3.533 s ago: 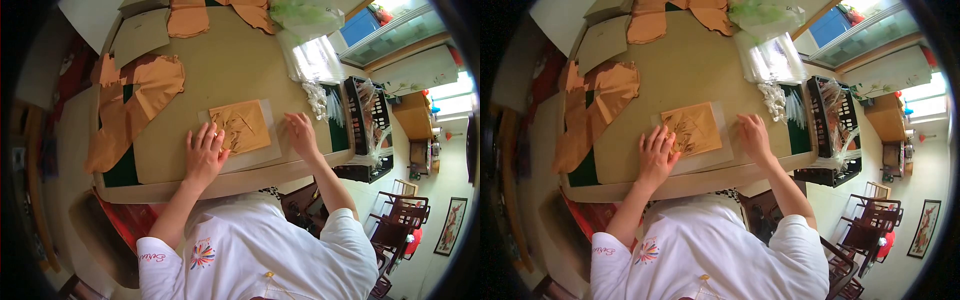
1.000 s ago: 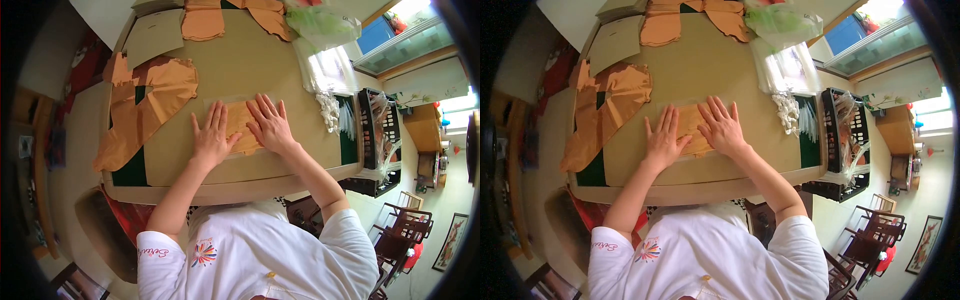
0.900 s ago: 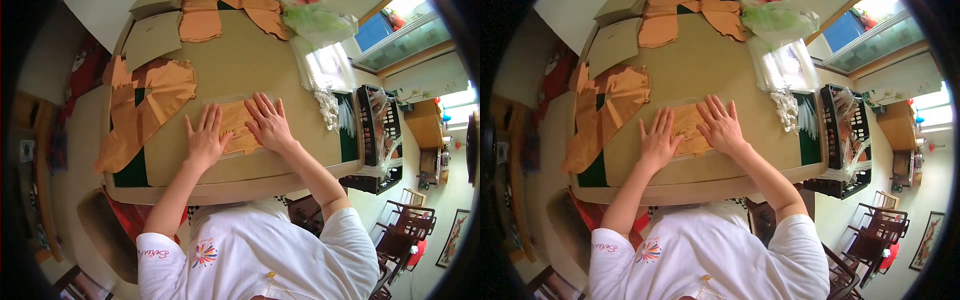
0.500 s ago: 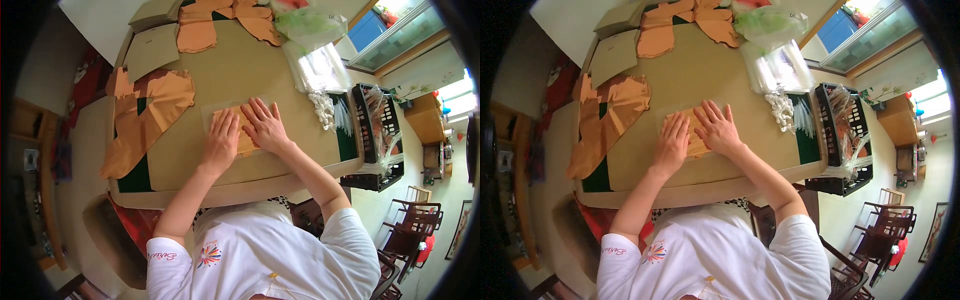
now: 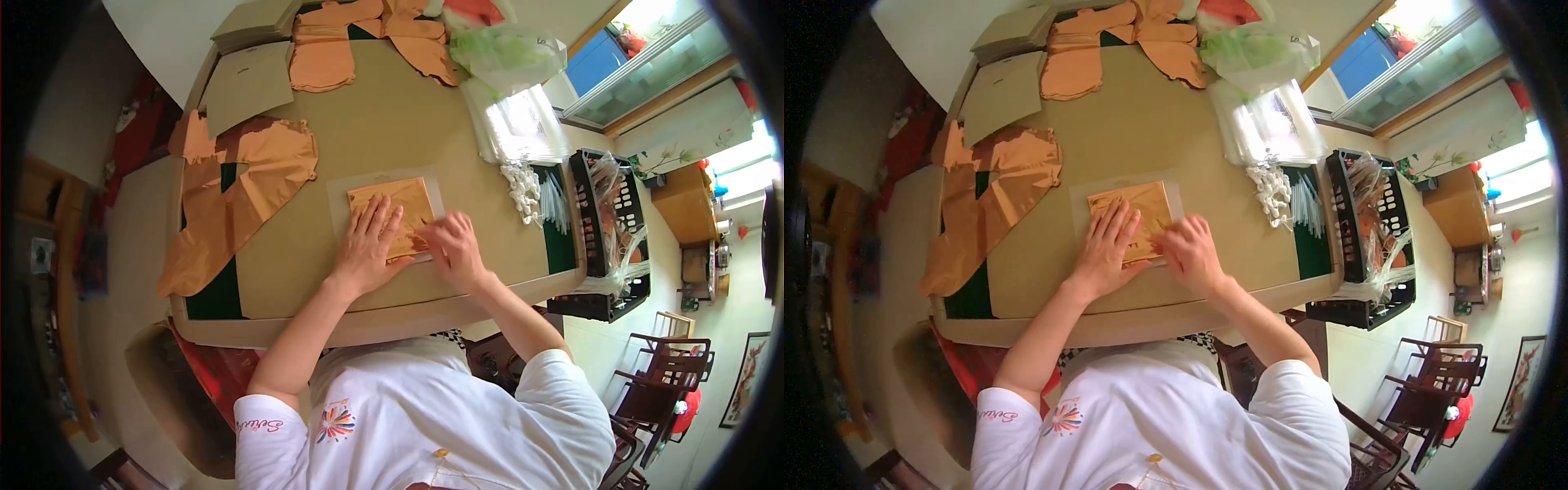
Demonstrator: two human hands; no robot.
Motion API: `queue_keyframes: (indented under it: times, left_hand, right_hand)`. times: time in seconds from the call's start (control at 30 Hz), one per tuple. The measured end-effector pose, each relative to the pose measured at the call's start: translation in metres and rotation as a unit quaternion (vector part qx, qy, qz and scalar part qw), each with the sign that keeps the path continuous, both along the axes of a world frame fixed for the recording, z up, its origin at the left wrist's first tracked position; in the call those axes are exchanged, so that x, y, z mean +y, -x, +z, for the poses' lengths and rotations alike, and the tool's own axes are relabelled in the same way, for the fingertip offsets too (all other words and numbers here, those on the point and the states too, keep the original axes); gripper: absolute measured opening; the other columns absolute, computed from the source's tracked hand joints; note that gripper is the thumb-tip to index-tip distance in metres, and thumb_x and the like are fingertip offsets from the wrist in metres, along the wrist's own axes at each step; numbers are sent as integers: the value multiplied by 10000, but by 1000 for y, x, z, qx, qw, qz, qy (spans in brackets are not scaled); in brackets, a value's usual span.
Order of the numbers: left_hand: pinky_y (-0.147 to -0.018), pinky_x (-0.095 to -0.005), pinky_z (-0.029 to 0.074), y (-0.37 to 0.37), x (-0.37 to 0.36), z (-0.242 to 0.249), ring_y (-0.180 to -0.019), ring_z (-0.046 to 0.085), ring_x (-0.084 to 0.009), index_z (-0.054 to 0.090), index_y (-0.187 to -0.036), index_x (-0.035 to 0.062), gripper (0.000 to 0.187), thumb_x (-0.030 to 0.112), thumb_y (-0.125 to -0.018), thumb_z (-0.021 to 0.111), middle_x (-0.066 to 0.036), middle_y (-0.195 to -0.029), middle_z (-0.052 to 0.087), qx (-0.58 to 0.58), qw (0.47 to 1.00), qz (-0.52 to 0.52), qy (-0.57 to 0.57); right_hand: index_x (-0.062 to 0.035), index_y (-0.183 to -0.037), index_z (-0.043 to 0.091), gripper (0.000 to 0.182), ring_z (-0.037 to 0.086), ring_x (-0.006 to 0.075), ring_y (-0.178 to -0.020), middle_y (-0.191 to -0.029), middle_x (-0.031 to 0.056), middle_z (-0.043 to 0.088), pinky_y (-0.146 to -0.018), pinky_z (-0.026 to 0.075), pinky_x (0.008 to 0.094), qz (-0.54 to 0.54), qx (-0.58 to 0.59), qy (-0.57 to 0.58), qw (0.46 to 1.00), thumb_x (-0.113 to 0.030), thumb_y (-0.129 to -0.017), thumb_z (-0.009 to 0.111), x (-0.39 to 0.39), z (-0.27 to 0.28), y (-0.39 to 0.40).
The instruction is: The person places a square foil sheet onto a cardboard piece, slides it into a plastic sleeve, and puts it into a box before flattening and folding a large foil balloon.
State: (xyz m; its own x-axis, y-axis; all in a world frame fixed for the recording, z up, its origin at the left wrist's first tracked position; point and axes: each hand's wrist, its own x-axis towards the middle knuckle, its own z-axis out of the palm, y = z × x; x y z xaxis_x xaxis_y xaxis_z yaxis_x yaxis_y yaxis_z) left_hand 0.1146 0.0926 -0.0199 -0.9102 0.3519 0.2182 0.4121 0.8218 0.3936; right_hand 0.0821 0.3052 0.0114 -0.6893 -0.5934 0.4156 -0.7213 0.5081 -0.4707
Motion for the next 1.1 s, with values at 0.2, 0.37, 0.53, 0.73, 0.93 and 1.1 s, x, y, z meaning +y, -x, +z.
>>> queue_keyframes:
  times: [0.2, 0.37, 0.53, 0.73, 0.93, 1.1]
  left_hand:
    - [-1158, -514, 192, -2, 0, 0, -1433, 224, -336, 300, -1479, 75, 832, 459, -834, 659, -184, -1525, 275, 8, 1000, -2, -18]
    - [-1160, -497, 193, 3, -4, -2, -1429, 249, -320, 340, -1474, 93, 622, 277, -922, 560, -177, -1503, 334, -5, 1000, 6, -8]
    - [-1160, -501, 156, 8, -13, 2, -1446, 222, -306, 379, -1459, 87, 511, 216, -970, 447, -145, -1528, 318, -81, 987, -12, -136]
    - [-1169, -491, 123, 10, -15, 8, -1459, 199, -284, 384, -1456, 81, 492, 265, -1000, 392, -135, -1539, 308, -127, 978, -6, -165]
    - [-1173, -480, 122, 11, -16, 9, -1463, 188, -278, 381, -1457, 82, 497, 272, -999, 395, -132, -1544, 299, -133, 979, -10, -151]
    - [-1174, -479, 121, 11, -16, 10, -1464, 186, -278, 374, -1463, 90, 500, 272, -998, 397, -124, -1548, 294, -133, 980, -8, -150]
  right_hand:
    - [-122, -1163, 644, 414, 521, 254, -883, -915, 52, 537, -863, 392, 404, -50, -22, -102, 993, -39, -758, 624, 22, -1, -46]
    - [-145, -1204, 639, 460, 534, 246, -983, -1061, 68, 567, -929, 369, 414, -17, -26, -98, 995, -47, -755, 633, 7, 8, -36]
    - [-200, -1235, 635, 470, 527, 241, -1107, -1229, 74, 564, -999, 343, 447, 76, 17, -155, 985, -69, -783, 637, 18, 25, -22]
    - [-243, -1253, 623, 501, 461, 225, -1248, -1370, 56, 484, -1040, 327, 494, 125, 45, -229, 964, -122, -767, 648, 30, 22, -12]
    - [-235, -1279, 595, 555, 408, 217, -1326, -1484, 36, 385, -1087, 294, 524, 168, -1, -228, 959, -96, -745, 659, 16, 14, -8]
    - [-145, -1292, 578, 543, 405, 251, -1336, -1466, 60, 422, -1100, 284, 519, 178, -16, -168, 969, -40, -762, 633, 9, 2, -3]
